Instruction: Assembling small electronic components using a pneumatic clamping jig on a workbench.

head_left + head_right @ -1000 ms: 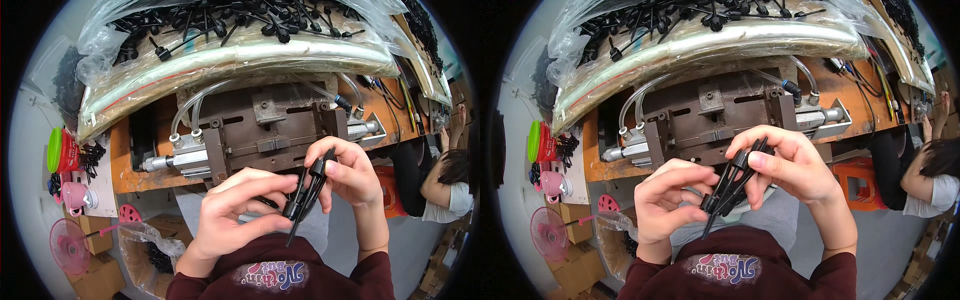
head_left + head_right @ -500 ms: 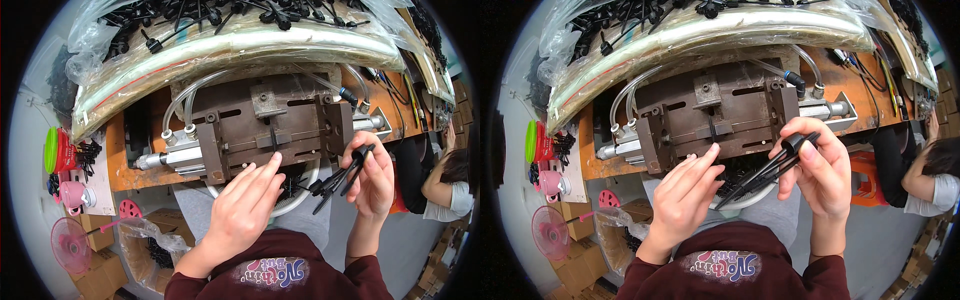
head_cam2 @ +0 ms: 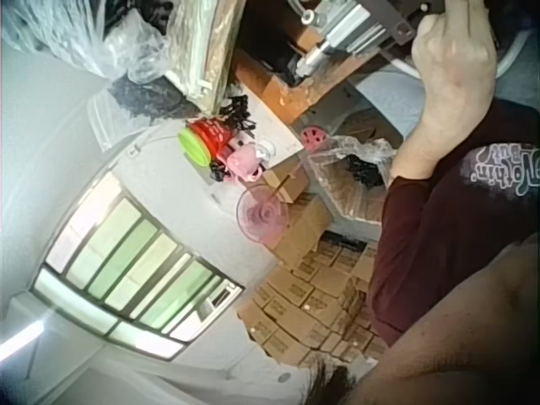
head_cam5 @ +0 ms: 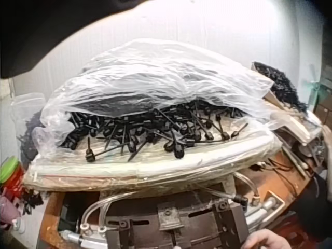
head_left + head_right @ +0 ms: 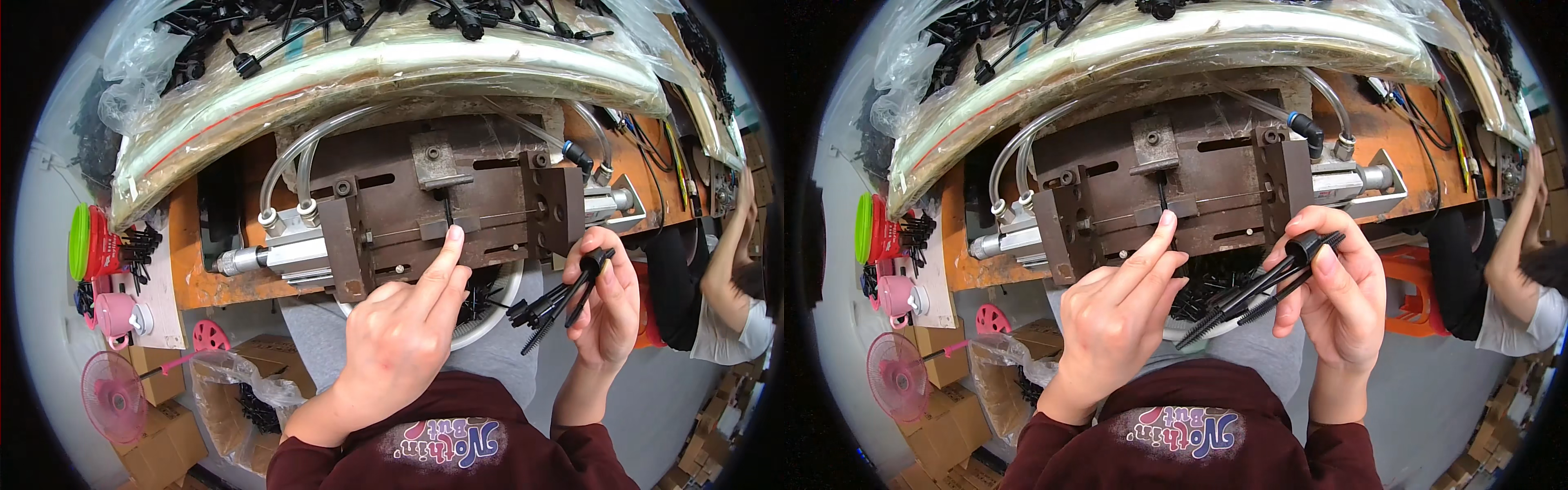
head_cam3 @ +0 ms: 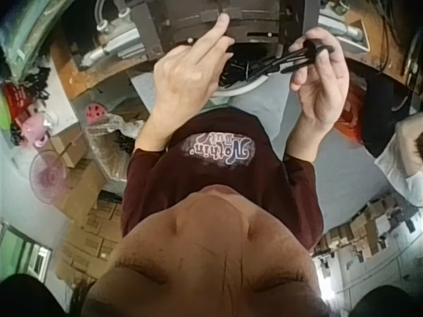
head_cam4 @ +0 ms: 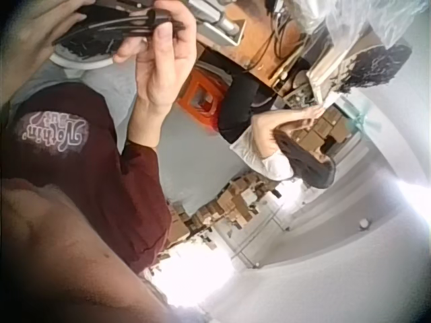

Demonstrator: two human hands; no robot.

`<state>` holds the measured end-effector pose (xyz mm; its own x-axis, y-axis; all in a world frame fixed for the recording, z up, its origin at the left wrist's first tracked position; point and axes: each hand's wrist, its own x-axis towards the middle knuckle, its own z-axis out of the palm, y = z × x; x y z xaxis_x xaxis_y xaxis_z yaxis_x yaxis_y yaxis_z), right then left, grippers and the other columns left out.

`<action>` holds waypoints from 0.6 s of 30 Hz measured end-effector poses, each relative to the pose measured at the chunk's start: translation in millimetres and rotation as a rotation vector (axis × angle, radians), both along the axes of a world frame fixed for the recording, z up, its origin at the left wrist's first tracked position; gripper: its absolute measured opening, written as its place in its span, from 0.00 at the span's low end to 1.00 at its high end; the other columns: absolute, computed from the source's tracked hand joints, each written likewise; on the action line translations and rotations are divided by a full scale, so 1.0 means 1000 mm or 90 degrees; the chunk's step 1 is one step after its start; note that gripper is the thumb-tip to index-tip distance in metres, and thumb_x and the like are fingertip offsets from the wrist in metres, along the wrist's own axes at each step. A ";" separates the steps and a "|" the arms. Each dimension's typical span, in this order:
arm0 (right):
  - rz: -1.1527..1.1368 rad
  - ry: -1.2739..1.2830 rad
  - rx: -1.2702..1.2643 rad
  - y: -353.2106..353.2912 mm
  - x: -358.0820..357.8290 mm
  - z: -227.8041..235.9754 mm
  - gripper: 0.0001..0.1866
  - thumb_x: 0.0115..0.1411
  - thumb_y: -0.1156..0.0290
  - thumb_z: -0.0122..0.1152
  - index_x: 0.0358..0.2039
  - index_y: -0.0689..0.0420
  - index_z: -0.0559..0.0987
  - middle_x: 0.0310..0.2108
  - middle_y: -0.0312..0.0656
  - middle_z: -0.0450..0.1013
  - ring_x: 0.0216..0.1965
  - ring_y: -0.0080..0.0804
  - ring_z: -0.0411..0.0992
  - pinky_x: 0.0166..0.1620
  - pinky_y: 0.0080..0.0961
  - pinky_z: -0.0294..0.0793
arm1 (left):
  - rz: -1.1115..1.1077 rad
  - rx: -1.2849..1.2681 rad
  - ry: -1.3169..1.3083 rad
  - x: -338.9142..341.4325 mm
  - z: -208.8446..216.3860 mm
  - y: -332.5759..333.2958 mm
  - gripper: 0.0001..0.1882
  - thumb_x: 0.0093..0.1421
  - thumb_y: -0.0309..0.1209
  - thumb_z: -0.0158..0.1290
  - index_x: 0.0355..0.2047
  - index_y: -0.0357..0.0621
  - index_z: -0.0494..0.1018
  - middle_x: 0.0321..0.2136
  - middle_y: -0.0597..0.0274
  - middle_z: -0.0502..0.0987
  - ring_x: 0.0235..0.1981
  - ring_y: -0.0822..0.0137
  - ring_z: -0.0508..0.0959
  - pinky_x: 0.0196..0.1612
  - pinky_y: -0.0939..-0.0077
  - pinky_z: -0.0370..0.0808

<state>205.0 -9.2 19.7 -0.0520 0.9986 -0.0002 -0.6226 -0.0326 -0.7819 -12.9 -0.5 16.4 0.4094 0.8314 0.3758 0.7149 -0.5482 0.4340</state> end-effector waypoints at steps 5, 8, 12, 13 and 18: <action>-0.008 0.005 -0.039 -0.001 -0.010 0.002 0.17 0.66 0.71 0.47 0.50 0.72 0.65 0.37 0.58 0.73 0.21 0.31 0.76 0.23 0.23 0.80 | -0.001 -0.127 -0.171 0.000 0.005 -0.001 0.20 0.44 0.19 0.64 0.41 0.37 0.78 0.45 0.53 0.79 0.25 0.70 0.79 0.28 0.79 0.75; 0.034 0.016 -0.037 -0.003 -0.017 0.003 0.17 0.66 0.71 0.48 0.50 0.70 0.65 0.37 0.57 0.73 0.22 0.31 0.75 0.24 0.23 0.80 | -0.075 -0.318 -0.407 -0.002 0.010 -0.008 0.21 0.46 0.18 0.63 0.44 0.35 0.77 0.41 0.52 0.79 0.29 0.69 0.81 0.31 0.79 0.77; 0.099 0.047 -0.023 -0.004 -0.023 0.001 0.17 0.67 0.72 0.47 0.51 0.69 0.66 0.38 0.57 0.73 0.20 0.28 0.73 0.21 0.19 0.74 | -0.163 -0.410 -0.554 -0.010 0.010 -0.012 0.17 0.49 0.17 0.62 0.42 0.34 0.78 0.36 0.52 0.80 0.30 0.68 0.81 0.32 0.78 0.79; 0.089 0.059 -0.025 -0.003 -0.022 0.002 0.17 0.67 0.71 0.47 0.51 0.69 0.65 0.38 0.57 0.73 0.19 0.27 0.72 0.20 0.18 0.72 | -0.161 -0.393 -0.551 -0.012 0.009 -0.013 0.17 0.49 0.18 0.63 0.41 0.34 0.79 0.36 0.53 0.80 0.29 0.68 0.81 0.32 0.79 0.79; -0.030 0.028 -0.017 0.002 -0.012 0.004 0.17 0.68 0.71 0.44 0.52 0.69 0.65 0.39 0.55 0.74 0.16 0.23 0.68 0.20 0.13 0.68 | -0.147 -0.289 -0.504 -0.015 0.011 -0.020 0.18 0.36 0.24 0.72 0.30 0.38 0.81 0.28 0.54 0.80 0.29 0.66 0.80 0.31 0.79 0.76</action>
